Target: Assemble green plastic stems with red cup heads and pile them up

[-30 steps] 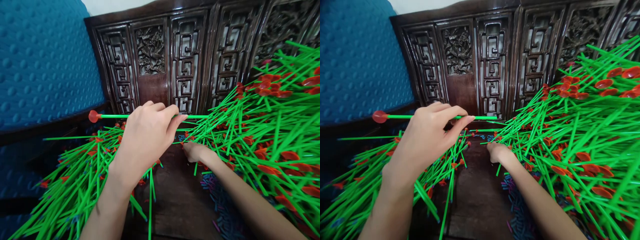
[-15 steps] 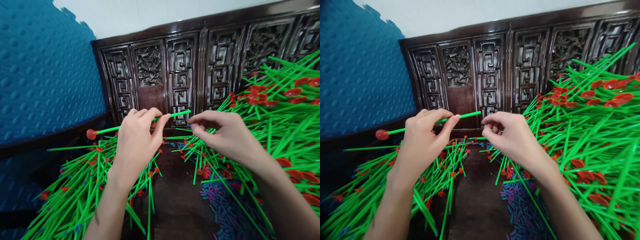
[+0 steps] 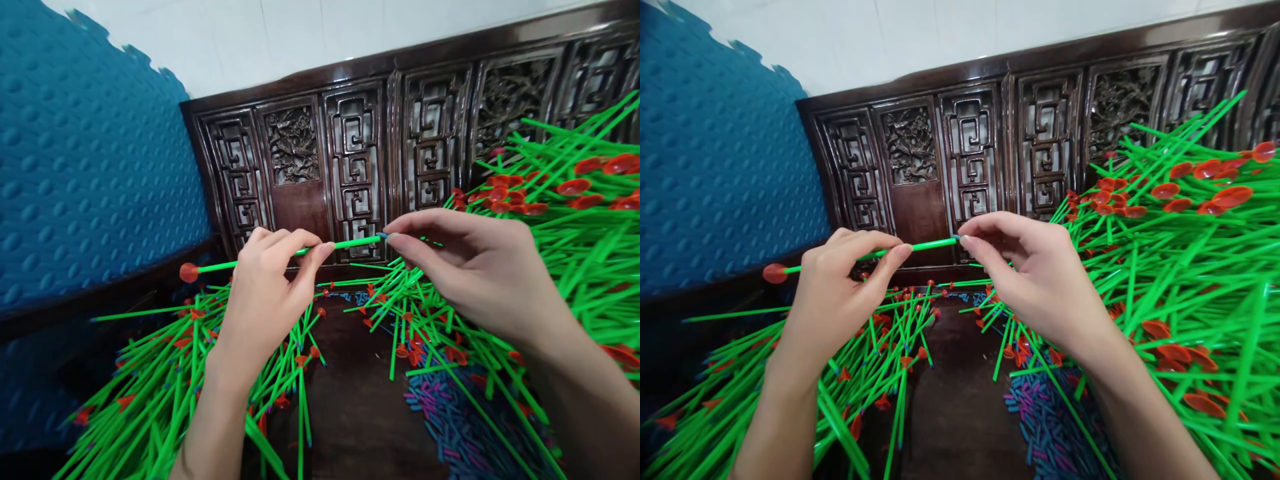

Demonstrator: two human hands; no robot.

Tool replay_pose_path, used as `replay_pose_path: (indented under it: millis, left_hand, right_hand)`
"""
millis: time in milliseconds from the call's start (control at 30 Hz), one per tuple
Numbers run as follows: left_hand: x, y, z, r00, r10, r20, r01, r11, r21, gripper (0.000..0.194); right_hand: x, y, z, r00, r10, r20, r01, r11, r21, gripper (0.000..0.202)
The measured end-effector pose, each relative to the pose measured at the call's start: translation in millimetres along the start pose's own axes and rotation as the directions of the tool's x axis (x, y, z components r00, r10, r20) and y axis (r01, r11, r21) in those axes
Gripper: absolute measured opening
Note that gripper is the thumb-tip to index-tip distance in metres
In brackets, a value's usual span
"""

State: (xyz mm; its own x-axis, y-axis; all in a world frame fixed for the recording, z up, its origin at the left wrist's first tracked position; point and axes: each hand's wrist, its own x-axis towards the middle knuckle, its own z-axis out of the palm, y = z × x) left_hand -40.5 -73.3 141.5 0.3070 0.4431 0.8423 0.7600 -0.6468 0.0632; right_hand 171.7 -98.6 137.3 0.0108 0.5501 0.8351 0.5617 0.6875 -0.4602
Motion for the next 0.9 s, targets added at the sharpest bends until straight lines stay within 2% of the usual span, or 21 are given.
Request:
replay_pose_path:
  millis: [167,500,600,700,800,900]
  left_hand:
    - [0,-2,-2.1,0.999,-0.006,-0.052,0.005,1.0,-0.008,0.014]
    - [0,-1,-5.3,0.997,0.073,0.0,-0.073,0.997,-0.039,0.011]
    - [-1,-3,-9.6,0.992,0.119,0.039,-0.114,0.988,-0.103,0.011]
    - [-2,-3,-13.6,0.986,0.163,0.043,-0.154,0.976,-0.154,0.01]
    - [-2,1,-14.1,0.983,0.181,-0.03,-0.183,0.979,-0.085,0.012]
    - [-2,4,-11.3,0.956,0.173,-0.239,-0.15,0.982,0.111,0.014]
  right_hand:
    - [0,0,-10,0.997,0.009,-0.072,-0.009,1.0,-0.007,0.007]
    - [-2,-4,-1,0.998,-0.038,0.056,0.041,0.998,-0.056,0.011]
    - [-3,-5,-6,0.994,-0.011,0.105,0.008,1.0,0.02,0.014]
    - [-3,-6,-13,0.988,0.032,0.151,-0.059,0.983,0.175,0.021]
    - [-4,-7,-18,0.975,0.059,0.213,-0.132,0.929,0.345,0.027]
    - [-4,-9,-18,0.953,0.051,0.299,-0.172,0.903,0.395,0.027]
